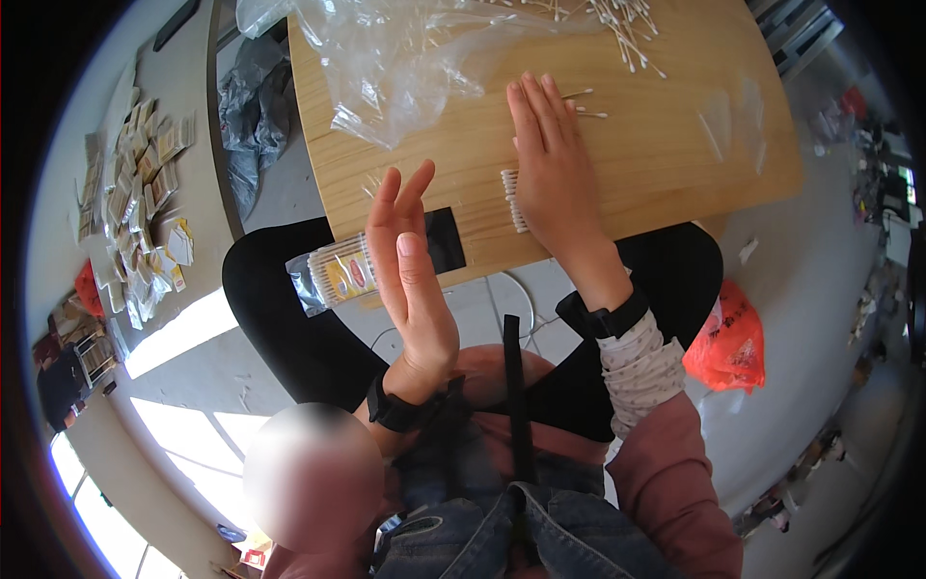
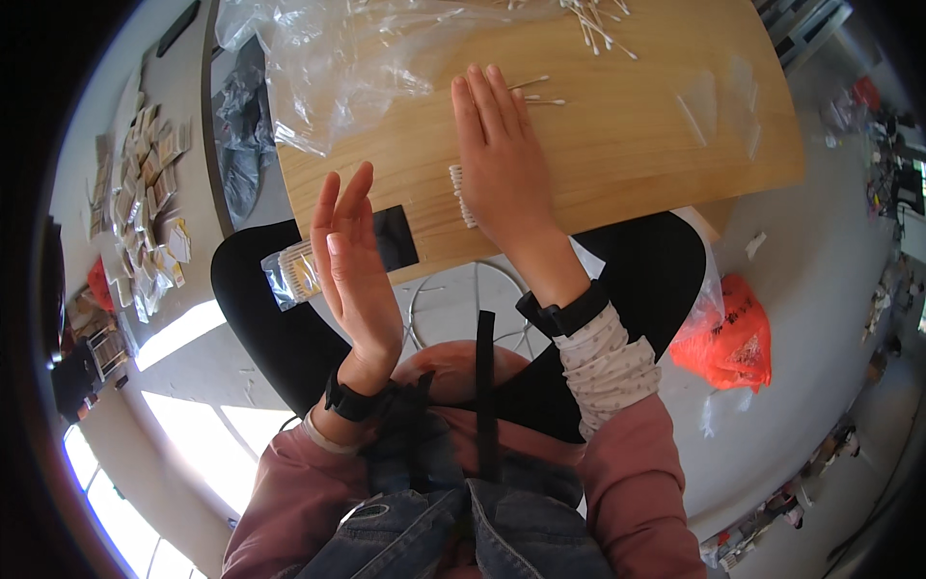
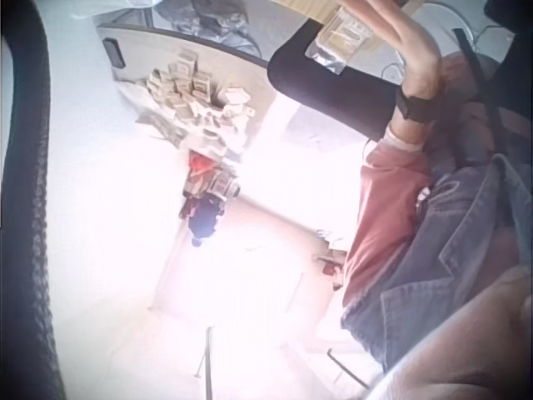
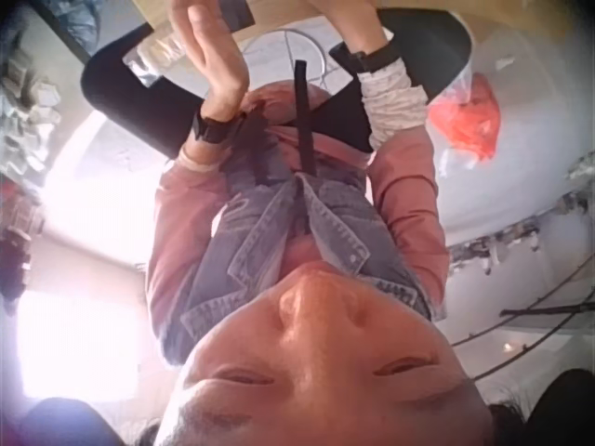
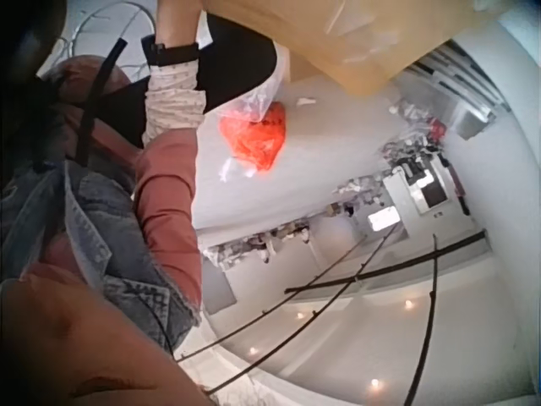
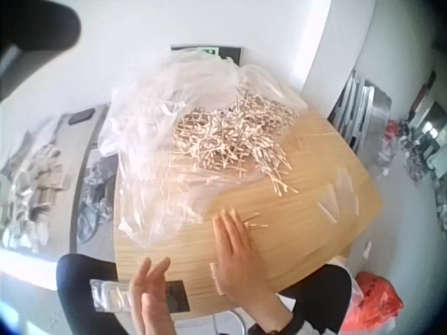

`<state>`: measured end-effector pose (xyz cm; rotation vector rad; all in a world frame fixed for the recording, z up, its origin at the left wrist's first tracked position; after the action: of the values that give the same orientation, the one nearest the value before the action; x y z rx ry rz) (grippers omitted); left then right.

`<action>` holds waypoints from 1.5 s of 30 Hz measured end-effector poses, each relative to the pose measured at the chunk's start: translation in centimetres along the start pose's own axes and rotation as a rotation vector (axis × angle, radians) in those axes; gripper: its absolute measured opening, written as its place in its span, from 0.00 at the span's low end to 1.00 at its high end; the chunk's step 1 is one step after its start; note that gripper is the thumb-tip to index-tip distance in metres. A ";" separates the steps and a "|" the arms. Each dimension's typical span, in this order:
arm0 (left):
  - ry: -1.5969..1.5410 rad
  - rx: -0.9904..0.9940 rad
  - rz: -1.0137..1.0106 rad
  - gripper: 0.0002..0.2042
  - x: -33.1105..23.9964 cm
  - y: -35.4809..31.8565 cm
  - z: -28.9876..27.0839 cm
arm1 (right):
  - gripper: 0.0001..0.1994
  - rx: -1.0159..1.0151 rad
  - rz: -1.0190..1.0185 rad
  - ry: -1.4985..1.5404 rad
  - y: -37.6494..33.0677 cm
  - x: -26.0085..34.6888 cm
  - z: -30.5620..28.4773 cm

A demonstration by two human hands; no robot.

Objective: The person is packaging cotton swabs into small plastic bags.

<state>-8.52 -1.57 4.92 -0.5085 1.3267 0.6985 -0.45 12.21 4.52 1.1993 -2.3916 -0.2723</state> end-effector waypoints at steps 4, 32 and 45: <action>-0.075 0.007 -0.010 0.30 0.1 0.3 -0.7 | 0.29 0.048 -0.004 0.078 -0.1 3.4 1.3; -0.301 -0.064 -0.054 0.34 2.3 -0.6 -1.4 | 0.22 -0.052 0.116 -0.076 -0.3 5.7 1.5; -0.318 -0.086 0.006 0.34 2.3 0.1 -0.2 | 0.20 -0.013 0.037 0.102 0.3 5.9 2.5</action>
<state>-8.49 -1.30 2.64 -0.4420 1.0045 0.8079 -4.87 7.60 4.23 1.1350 -2.3176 -0.2093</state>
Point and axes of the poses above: each hand's wrist, its own y-axis towards the middle knuckle, its own z-axis out of the palm, x = y × z, the point moved 10 cm from there along y, towards the middle knuckle
